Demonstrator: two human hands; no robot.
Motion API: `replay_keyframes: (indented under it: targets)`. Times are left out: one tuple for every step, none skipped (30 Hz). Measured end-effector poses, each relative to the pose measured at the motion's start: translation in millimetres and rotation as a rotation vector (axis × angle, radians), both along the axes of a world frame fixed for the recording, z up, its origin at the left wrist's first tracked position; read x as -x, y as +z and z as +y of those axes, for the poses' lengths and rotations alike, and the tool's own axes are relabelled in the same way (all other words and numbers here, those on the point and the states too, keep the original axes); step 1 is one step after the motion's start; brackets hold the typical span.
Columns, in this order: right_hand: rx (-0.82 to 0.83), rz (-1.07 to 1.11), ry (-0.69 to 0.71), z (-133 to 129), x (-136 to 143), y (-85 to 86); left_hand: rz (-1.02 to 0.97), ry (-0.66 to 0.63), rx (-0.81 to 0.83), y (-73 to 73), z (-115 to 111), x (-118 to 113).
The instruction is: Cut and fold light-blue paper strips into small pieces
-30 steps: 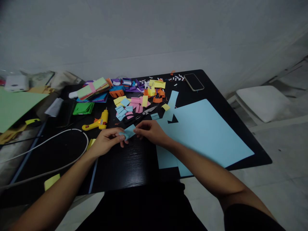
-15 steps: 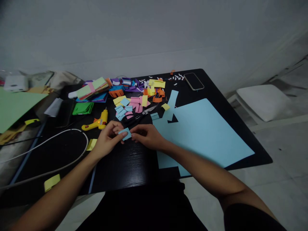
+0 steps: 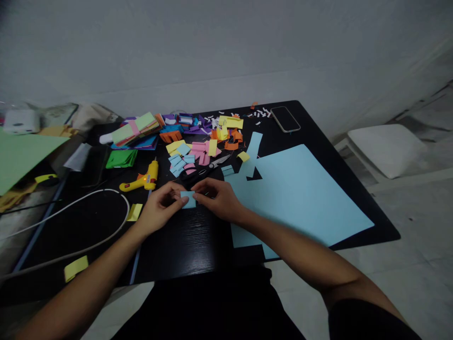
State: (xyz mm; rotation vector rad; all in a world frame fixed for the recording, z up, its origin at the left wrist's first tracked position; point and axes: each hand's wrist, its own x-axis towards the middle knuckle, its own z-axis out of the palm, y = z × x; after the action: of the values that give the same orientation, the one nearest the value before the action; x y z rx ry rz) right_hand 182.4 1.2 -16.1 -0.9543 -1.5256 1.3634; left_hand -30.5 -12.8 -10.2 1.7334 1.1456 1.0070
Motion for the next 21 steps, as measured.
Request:
replay_keyframes:
  targets:
    - [-0.006,0.002,0.003,0.1,-0.1,-0.1,-0.022,0.011,-0.027,0.1,0.0,-0.4]
    - [-0.010,0.004,0.005,0.1,-0.2,-0.3,-0.044,0.021,-0.047,0.3,-0.1,-0.9]
    - [-0.012,0.005,0.008,0.1,-0.2,-0.5,-0.058,0.029,-0.057,0.6,-0.3,-1.4]
    - [-0.013,0.007,0.009,0.0,-0.3,-0.5,-0.064,0.036,-0.059,1.0,-0.5,-2.0]
    - [-0.014,0.009,0.012,-0.1,-0.4,-0.4,-0.063,0.044,-0.058,1.4,-0.8,-2.4]
    - [-0.016,0.012,0.012,-0.2,-0.5,-0.2,-0.060,0.056,-0.057,1.7,-1.1,-2.8]
    - [-0.019,0.014,0.011,-0.3,-0.6,0.1,-0.057,0.070,-0.058,2.0,-1.6,-3.0]
    - [-0.022,0.014,0.006,-0.3,-0.8,0.4,-0.058,0.083,-0.060,2.2,-2.0,-3.2]
    - [-0.023,0.013,0.001,-0.4,-0.9,0.7,-0.062,0.095,-0.063,2.3,-2.5,-3.4]
    - [-0.023,0.012,-0.005,-0.4,-1.0,1.1,-0.065,0.105,-0.065,2.3,-2.9,-3.5]
    - [-0.022,0.012,-0.008,-0.5,-1.1,1.4,-0.068,0.113,-0.066,2.2,-3.3,-3.6]
    - [-0.021,0.014,-0.011,-0.5,-1.1,1.7,-0.071,0.120,-0.067,2.0,-3.6,-3.7]
    - [-0.018,0.013,-0.011,-0.5,-1.1,2.0,-0.071,0.123,-0.068,1.7,-3.9,-3.8]
    - [-0.015,0.010,-0.012,-0.5,-1.1,2.2,-0.072,0.126,-0.068,1.4,-4.0,-3.8]
    - [-0.013,0.005,-0.014,-0.6,-1.0,2.4,-0.072,0.128,-0.069,1.1,-4.0,-3.8]
    - [-0.010,0.001,-0.016,-0.6,-1.0,2.6,-0.072,0.126,-0.068,0.7,-4.0,-3.8]
    - [-0.008,-0.003,-0.018,-0.7,-1.0,2.7,-0.074,0.125,-0.065,0.4,-4.0,-3.8]
    - [-0.006,-0.004,-0.017,-0.7,-0.9,2.7,-0.076,0.122,-0.062,0.1,-4.0,-3.8]
    - [-0.006,-0.004,-0.015,-0.7,-0.9,2.7,-0.078,0.120,-0.059,0.0,-4.0,-3.8]
    - [-0.008,-0.003,-0.013,-0.6,-1.0,2.6,-0.079,0.117,-0.057,0.1,-3.9,-3.9]
    - [-0.008,-0.004,-0.010,-0.6,-1.0,2.6,-0.078,0.115,-0.055,0.4,-3.9,-4.0]
